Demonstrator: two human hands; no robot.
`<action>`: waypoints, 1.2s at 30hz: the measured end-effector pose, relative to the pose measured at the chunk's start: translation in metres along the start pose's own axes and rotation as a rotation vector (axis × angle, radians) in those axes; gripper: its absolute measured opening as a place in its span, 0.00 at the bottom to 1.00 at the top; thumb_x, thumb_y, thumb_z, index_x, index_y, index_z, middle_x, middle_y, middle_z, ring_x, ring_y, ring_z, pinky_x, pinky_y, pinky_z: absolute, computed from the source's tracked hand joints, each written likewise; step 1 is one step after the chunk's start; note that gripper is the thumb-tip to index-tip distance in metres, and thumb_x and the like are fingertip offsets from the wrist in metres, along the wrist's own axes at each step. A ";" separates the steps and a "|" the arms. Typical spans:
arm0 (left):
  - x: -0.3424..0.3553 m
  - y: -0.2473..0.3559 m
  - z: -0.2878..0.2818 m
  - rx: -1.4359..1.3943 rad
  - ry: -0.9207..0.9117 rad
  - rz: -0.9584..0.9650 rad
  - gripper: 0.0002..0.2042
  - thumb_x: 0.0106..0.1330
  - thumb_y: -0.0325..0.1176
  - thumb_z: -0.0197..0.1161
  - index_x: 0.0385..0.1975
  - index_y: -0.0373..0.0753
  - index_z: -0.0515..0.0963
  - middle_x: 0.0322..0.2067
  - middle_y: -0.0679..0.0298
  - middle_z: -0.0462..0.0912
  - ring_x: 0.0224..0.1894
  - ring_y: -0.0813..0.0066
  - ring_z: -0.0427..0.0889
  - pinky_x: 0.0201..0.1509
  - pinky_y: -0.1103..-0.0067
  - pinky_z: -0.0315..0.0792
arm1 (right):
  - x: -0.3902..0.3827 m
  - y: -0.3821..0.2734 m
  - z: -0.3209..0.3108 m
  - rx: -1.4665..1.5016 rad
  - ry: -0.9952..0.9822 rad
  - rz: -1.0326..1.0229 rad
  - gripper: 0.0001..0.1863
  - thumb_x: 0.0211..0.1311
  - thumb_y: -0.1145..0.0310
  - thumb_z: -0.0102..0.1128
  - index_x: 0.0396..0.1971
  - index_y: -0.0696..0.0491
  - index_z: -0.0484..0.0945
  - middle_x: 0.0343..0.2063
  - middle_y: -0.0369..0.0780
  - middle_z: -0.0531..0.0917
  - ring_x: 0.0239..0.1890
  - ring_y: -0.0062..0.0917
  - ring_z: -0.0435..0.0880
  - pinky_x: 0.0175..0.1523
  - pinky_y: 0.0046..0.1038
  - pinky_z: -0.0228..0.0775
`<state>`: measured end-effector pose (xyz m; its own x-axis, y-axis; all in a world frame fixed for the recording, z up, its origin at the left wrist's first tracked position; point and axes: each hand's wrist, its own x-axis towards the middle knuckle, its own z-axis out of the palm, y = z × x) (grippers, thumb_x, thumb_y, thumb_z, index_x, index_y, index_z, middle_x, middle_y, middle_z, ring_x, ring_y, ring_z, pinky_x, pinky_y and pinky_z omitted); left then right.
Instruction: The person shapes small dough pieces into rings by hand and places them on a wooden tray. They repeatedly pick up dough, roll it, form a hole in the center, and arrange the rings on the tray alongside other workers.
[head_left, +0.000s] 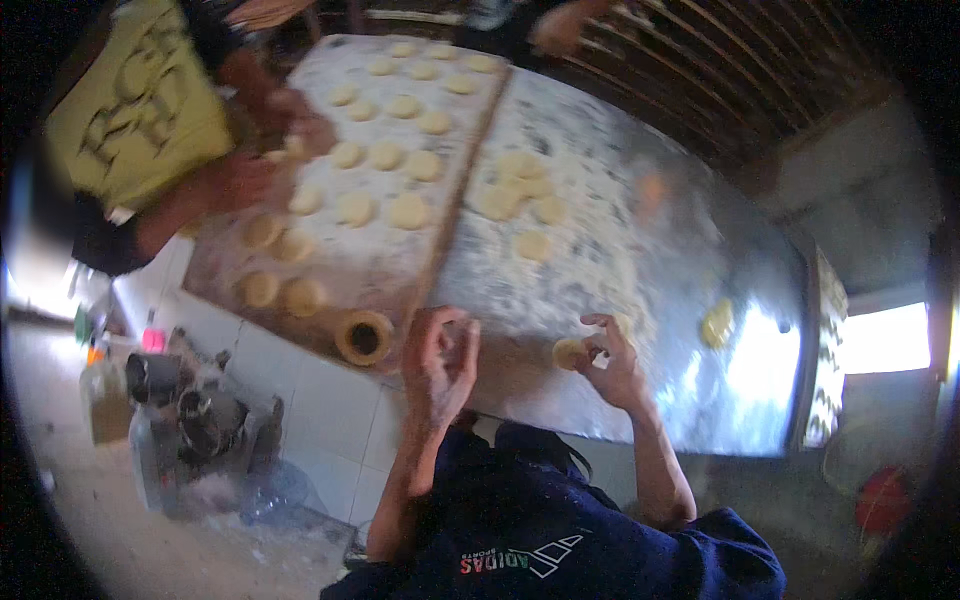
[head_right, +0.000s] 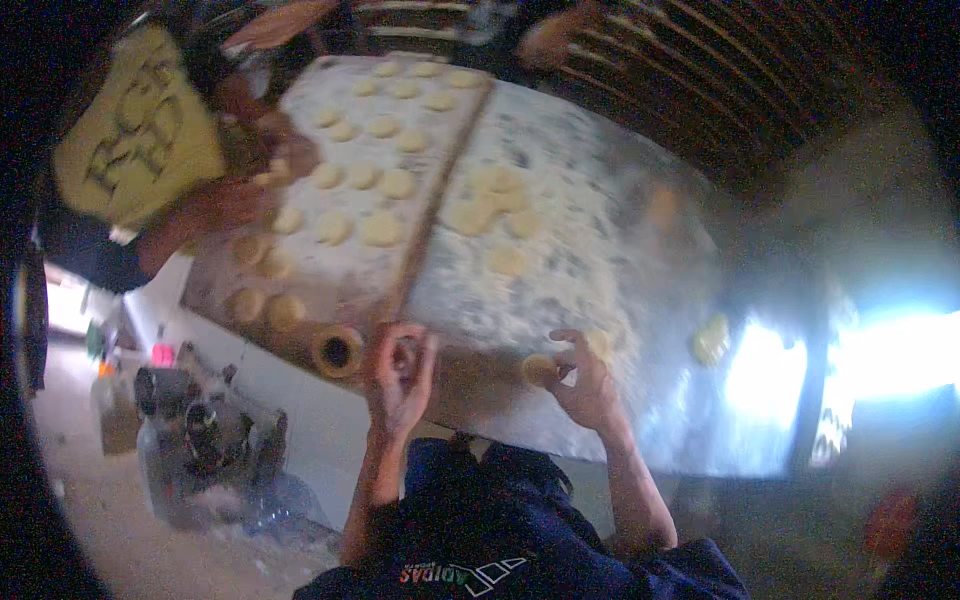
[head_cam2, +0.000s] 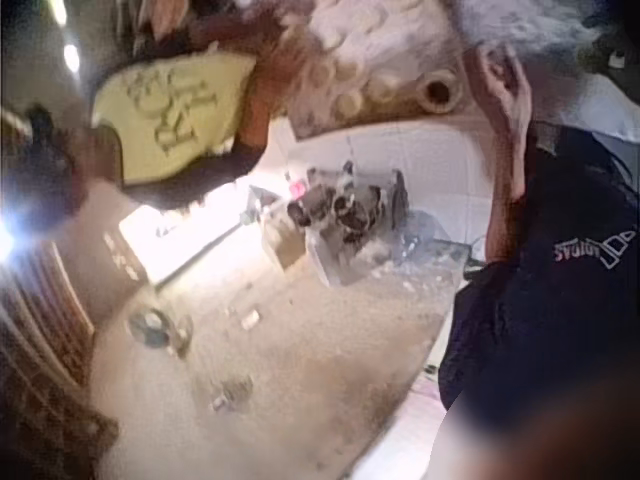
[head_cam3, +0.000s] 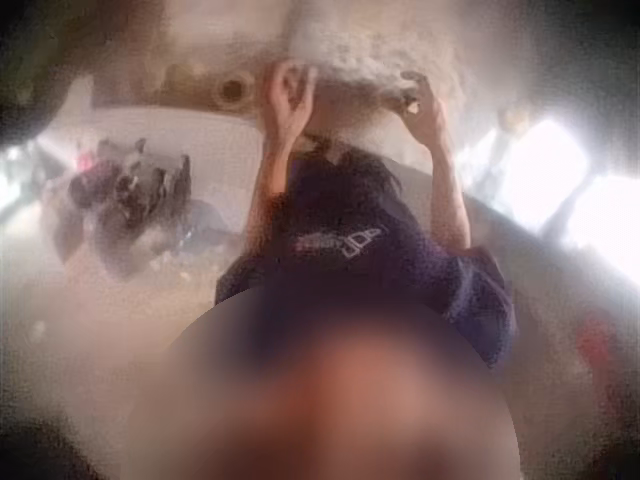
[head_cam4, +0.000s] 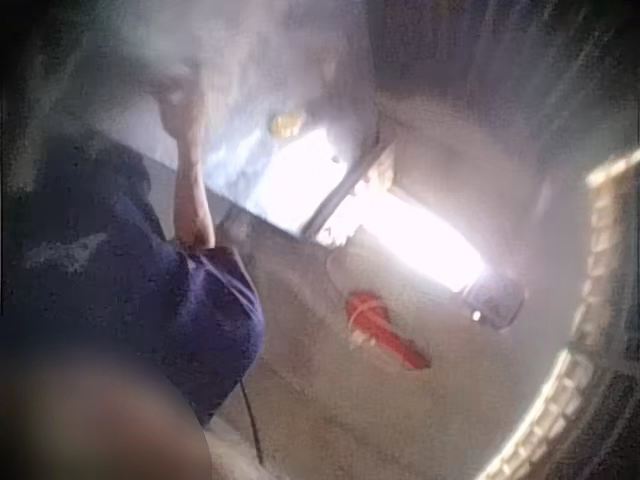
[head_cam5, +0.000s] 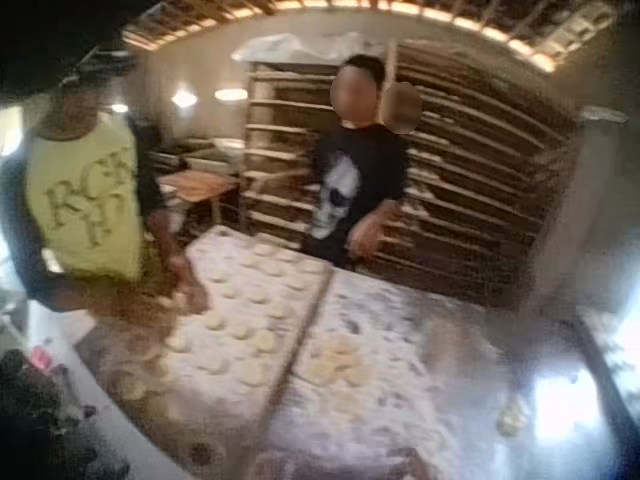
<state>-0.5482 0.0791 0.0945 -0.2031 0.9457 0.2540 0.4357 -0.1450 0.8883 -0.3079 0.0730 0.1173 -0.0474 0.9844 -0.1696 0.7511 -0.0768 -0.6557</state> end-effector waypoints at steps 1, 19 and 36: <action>-0.005 0.006 0.025 -0.015 -0.153 0.047 0.09 0.58 0.29 0.66 0.36 0.38 0.75 0.32 0.61 0.77 0.27 0.68 0.72 0.32 0.74 0.69 | -0.018 0.018 -0.007 -0.124 0.040 0.092 0.26 0.51 0.68 0.69 0.51 0.49 0.70 0.34 0.36 0.80 0.36 0.27 0.77 0.49 0.31 0.65; -0.088 0.125 0.148 -0.430 -0.453 -0.207 0.17 0.54 0.20 0.62 0.44 0.37 0.71 0.26 0.65 0.75 0.29 0.79 0.76 0.35 0.82 0.70 | -0.082 0.105 -0.056 1.078 -0.097 -0.044 0.18 0.63 0.65 0.62 0.46 0.59 0.69 0.35 0.36 0.79 0.41 0.19 0.79 0.46 0.26 0.73; 0.009 0.085 0.101 -0.092 -1.075 -0.079 0.41 0.59 0.26 0.62 0.70 0.42 0.47 0.46 0.53 0.77 0.44 0.67 0.78 0.51 0.71 0.74 | -0.039 0.043 -0.040 0.177 0.011 -0.128 0.28 0.56 0.60 0.64 0.49 0.57 0.60 0.37 0.52 0.75 0.41 0.49 0.77 0.39 0.44 0.69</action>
<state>-0.4251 0.1047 0.1334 0.6670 0.7073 -0.2341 0.3787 -0.0513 0.9241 -0.2471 0.0377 0.1250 -0.1267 0.9895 -0.0689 0.6123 0.0234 -0.7903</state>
